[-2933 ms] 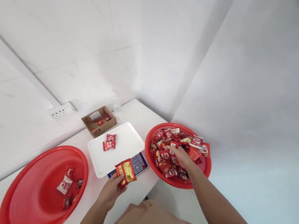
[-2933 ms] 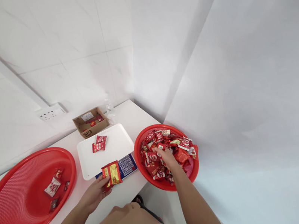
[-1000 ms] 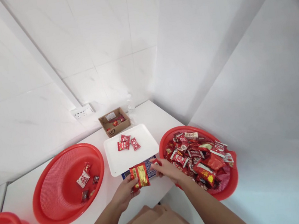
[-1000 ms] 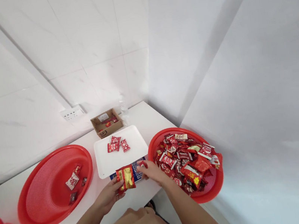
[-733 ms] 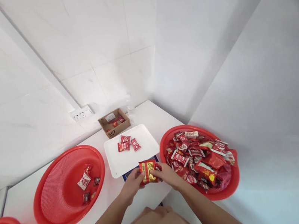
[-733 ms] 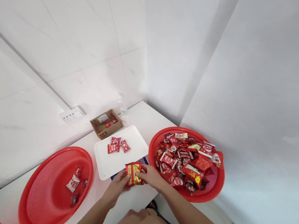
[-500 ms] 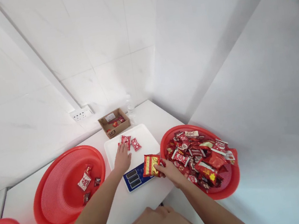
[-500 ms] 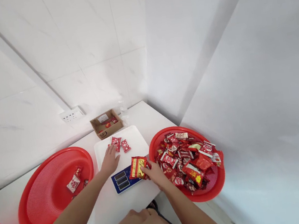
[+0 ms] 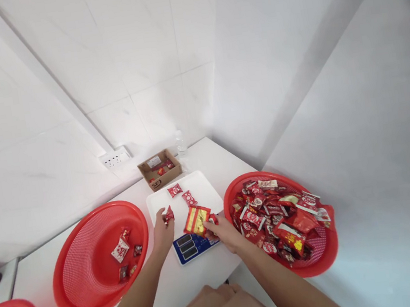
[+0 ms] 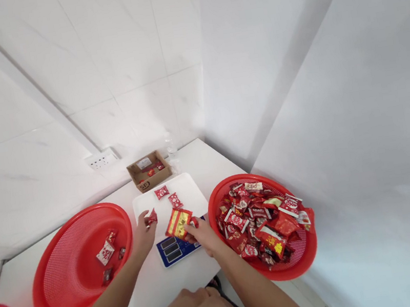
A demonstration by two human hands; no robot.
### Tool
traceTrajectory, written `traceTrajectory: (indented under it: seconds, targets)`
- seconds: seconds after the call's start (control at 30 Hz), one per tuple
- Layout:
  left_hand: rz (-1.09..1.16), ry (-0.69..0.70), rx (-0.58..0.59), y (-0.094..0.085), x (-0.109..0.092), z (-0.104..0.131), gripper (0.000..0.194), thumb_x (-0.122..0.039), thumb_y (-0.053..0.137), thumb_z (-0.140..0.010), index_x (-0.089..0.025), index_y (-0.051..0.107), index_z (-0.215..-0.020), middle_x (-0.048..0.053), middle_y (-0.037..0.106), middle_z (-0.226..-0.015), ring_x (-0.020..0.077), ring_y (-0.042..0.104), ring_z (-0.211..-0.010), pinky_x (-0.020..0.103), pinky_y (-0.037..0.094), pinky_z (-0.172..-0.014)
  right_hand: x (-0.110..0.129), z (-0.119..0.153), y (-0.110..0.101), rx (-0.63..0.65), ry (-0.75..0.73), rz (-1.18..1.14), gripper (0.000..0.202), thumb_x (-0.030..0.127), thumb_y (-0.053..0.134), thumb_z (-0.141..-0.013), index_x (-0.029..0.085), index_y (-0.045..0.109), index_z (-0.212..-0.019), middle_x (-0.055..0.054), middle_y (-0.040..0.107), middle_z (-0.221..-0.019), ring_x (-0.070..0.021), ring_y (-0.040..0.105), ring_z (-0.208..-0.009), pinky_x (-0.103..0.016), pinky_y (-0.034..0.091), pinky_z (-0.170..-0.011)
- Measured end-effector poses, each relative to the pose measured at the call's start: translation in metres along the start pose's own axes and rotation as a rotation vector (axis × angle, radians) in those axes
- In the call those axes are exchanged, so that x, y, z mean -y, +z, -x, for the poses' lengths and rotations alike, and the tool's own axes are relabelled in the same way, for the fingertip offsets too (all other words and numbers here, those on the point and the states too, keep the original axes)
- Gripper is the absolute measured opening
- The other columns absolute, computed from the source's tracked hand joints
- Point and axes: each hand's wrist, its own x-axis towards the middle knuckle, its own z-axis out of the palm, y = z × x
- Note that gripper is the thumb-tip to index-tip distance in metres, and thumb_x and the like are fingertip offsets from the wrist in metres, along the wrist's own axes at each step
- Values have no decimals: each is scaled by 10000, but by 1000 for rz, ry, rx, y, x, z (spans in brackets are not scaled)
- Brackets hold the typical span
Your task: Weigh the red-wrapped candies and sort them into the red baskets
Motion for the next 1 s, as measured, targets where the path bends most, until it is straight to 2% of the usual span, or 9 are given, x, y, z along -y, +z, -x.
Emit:
traceTrajectory:
  seconds: [0.13, 0.27, 0.37, 0.53, 0.63, 0.73, 0.8, 0.87, 1.0]
  targets:
    - [568, -295, -168, -21, -4, 23, 351, -176, 545, -754, -208, 475, -1096, 36, 598, -942, 139, 595, -821, 310, 497, -779, 12, -12, 15, 2, -27, -42, 457, 321, 674, -664, 239, 539, -1093, -2, 646, -892, -124, 629, -662, -237, 487, -581]
    - [887, -515, -26, -44, -8, 46, 201, -83, 518, -711, -187, 532, -882, 15, 620, -848, 126, 616, -738, 336, 529, -766, 8, -19, 6, -168, 18, -107, 522, 201, 643, -636, 253, 495, -1134, -14, 613, -966, -125, 628, -722, -232, 505, -614]
    - [1012, -606, 109, -47, -13, 63, 211, -50, 512, -702, -176, 547, -868, 21, 640, -829, 142, 640, -745, 367, 540, -781, 3, -23, -5, -215, 53, -207, 534, 130, 612, -602, 255, 492, -1108, -33, 606, -1021, -146, 625, -875, -242, 517, -708]
    - [975, -692, 280, -26, -30, 80, 74, -185, 551, -802, -150, 542, -866, 51, 643, -776, 162, 654, -737, 342, 561, -713, 16, -32, -7, -151, -27, -260, 670, 212, 653, -617, 327, 432, -1239, -34, 554, -1212, -183, 541, -1113, -322, 478, -891]
    - [924, -695, 355, -12, -37, 83, 155, -233, 588, -803, -150, 543, -926, 48, 645, -780, 147, 648, -694, 296, 557, -648, 32, -38, -7, -76, -166, -244, 874, 291, 707, -612, 400, 275, -1364, -10, 335, -1451, -188, 348, -1313, -364, 371, -1017]
    - [897, -681, 408, -4, -36, 84, 197, -266, 617, -787, -152, 547, -932, 50, 651, -775, 142, 644, -694, 282, 547, -651, 41, -35, -14, -47, -242, -206, 936, 336, 731, -616, 412, 218, -1395, 8, 168, -1525, -171, 232, -1372, -351, 299, -1062]
    - [882, -671, 437, -3, -33, 86, 216, -295, 629, -777, -156, 547, -921, 51, 654, -782, 143, 643, -708, 293, 541, -679, 40, -26, -22, -18, -233, -197, 870, 368, 723, -640, 378, 276, -1386, -28, 256, -1497, -181, 330, -1327, -352, 327, -1044]
    - [856, -637, 486, -3, -31, 89, 267, -319, 653, -757, -165, 545, -945, 55, 658, -833, 147, 646, -745, 309, 531, -721, 33, -11, -28, 29, -177, -147, 754, 403, 718, -657, 324, 398, -1336, -75, 444, -1380, -197, 475, -1211, -366, 385, -995]
    - [692, -496, 692, 3, -33, 100, 512, -367, 704, -703, -209, 487, -1139, 68, 651, -942, 163, 650, -795, 336, 509, -757, 4, 25, -27, 239, -21, -7, 606, 435, 743, -635, 235, 571, -1180, -86, 630, -1125, -196, 595, -997, -355, 464, -863]
